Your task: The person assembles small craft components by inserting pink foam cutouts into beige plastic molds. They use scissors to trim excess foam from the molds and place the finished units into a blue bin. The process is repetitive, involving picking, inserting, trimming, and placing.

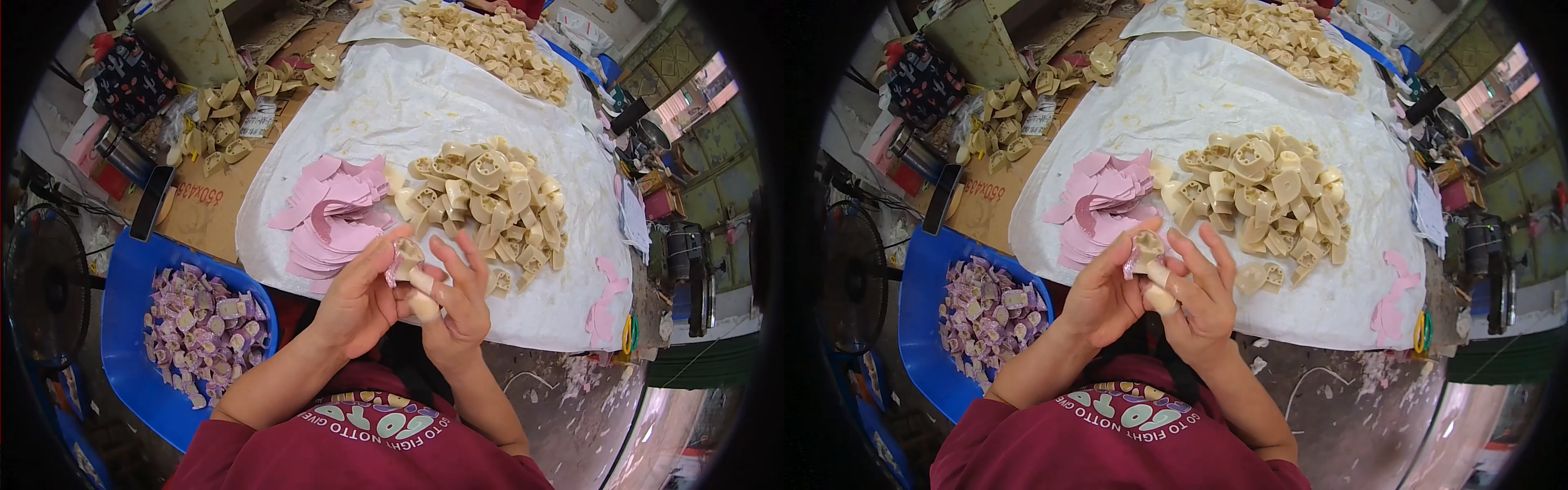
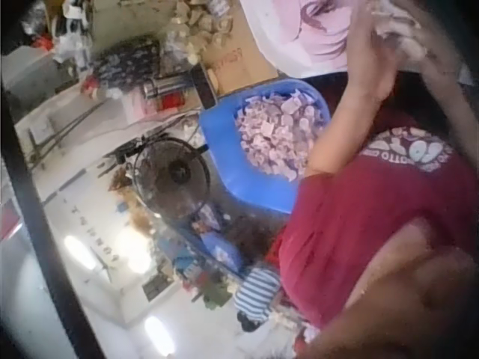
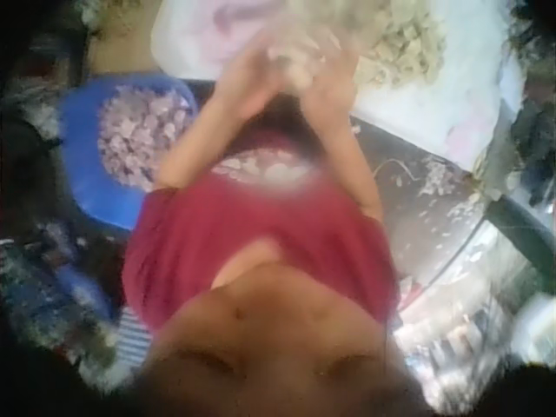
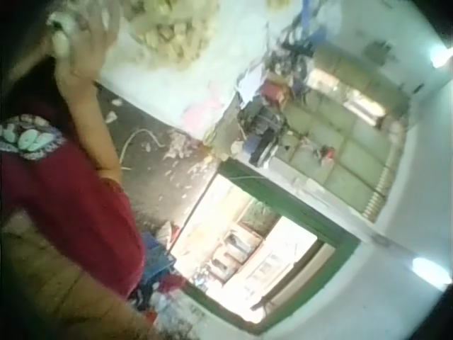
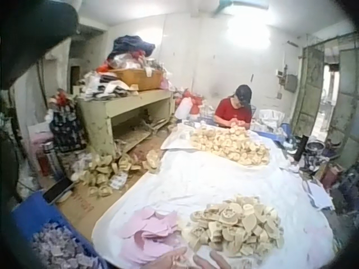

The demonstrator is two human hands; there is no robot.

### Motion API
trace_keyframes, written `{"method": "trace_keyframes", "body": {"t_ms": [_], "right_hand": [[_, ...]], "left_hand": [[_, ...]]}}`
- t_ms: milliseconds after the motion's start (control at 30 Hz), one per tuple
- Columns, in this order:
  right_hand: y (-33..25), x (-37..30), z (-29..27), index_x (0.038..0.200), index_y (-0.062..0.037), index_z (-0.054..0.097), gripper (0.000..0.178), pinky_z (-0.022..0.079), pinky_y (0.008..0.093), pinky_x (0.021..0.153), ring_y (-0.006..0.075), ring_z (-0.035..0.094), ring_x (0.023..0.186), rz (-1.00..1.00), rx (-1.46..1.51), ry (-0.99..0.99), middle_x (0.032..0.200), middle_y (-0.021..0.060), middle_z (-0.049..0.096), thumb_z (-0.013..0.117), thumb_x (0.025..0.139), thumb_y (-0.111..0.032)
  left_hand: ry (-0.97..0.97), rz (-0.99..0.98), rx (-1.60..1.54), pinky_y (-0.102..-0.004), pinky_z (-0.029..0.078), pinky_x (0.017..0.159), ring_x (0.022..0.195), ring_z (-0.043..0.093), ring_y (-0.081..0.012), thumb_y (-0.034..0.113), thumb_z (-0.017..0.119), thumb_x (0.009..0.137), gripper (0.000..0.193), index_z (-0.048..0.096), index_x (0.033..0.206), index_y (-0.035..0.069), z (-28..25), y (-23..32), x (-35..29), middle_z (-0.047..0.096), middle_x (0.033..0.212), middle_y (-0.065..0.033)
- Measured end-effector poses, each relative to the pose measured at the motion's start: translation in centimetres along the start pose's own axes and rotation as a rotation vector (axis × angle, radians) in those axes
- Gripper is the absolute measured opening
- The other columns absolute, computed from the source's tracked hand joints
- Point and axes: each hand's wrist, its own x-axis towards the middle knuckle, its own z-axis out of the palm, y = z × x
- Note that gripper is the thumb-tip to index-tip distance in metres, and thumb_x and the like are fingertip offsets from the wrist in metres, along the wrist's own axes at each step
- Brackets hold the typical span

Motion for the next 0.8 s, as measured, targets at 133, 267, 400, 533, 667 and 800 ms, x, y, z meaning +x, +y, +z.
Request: {"method": "trace_keyframes", "body": {"t_ms": [133, 267, 400, 533, 667, 800], "right_hand": [[-1.1, 1.6, 0.8, 0.129, -0.0049, 0.055, 0.039, 0.037, 0.0391, 0.102, 0.0236, 0.046, 0.126, 0.636, 0.883, 0.155, 0.132, 0.0143, 0.055, 0.056, 0.09, -0.011], [-1.4, 0.6, 1.0, 0.135, -0.0004, 0.047, 0.043, 0.04, 0.032, 0.1, 0.0169, 0.048, 0.123, 0.914, 0.995, -0.127, 0.142, 0.0132, 0.045, 0.05, 0.093, -0.008], [-1.2, 1.1, 1.2, 0.13, -0.0023, 0.053, 0.038, 0.041, 0.0312, 0.1, 0.0182, 0.049, 0.123, 0.713, 1.058, -0.112, 0.142, 0.0145, 0.044, 0.052, 0.092, -0.006], [-0.7, 1.6, 1.9, 0.121, -0.0011, 0.06, 0.03, 0.044, 0.0318, 0.095, 0.018, 0.053, 0.118, 0.645, 1.022, -0.083, 0.141, 0.0147, 0.046, 0.054, 0.093, -0.008], [0.4, 1.5, 3.1, 0.123, -0.0014, 0.059, 0.031, 0.044, 0.0324, 0.095, 0.0197, 0.054, 0.117, 0.566, 0.824, -0.083, 0.143, 0.0154, 0.043, 0.054, 0.093, -0.008], [0.5, 2.2, 1.7, 0.128, -0.0016, 0.054, 0.039, 0.044, 0.0332, 0.096, 0.0226, 0.05, 0.122, 0.688, 0.901, -0.252, 0.149, 0.0172, 0.034, 0.058, 0.09, -0.01]], "left_hand": [[-0.084, 0.102, 0.11, -0.0381, 0.054, 0.082, 0.096, 0.063, -0.0231, 0.028, 0.042, 0.098, 0.054, 0.025, 0.146, 0.012, 0.3, -0.2, -0.6, 0.06, 0.114, -0.0101], [0.057, 0.239, 0.197, -0.0343, 0.052, 0.071, 0.085, 0.062, -0.0186, 0.028, 0.041, 0.098, 0.058, 0.018, 0.149, 0.014, 2.2, -0.4, -0.8, 0.06, 0.107, -0.0084], [0.147, 0.291, 0.305, -0.0248, 0.045, 0.053, 0.066, 0.055, -0.0102, 0.027, 0.04, 0.097, 0.057, 0.02, 0.15, 0.015, 2.8, -0.2, -0.3, 0.06, 0.092, -0.004], [0.144, 0.374, 0.621, -0.0187, 0.034, 0.043, 0.055, 0.044, -0.0032, 0.026, 0.039, 0.098, 0.054, 0.027, 0.148, 0.014, 2.3, -0.8, -0.1, 0.055, 0.083, 0.0016], [0.178, 0.354, 0.527, -0.0188, 0.033, 0.043, 0.056, 0.043, -0.0022, 0.026, 0.041, 0.098, 0.053, 0.028, 0.148, 0.013, 1.8, -0.5, 0.4, 0.054, 0.081, 0.0021], [0.114, 0.253, 0.407, -0.0179, 0.035, 0.044, 0.059, 0.045, -0.0018, 0.024, 0.047, 0.098, 0.058, 0.022, 0.15, 0.017, 2.0, 0.3, 0.1, 0.055, 0.084, 0.001]]}}
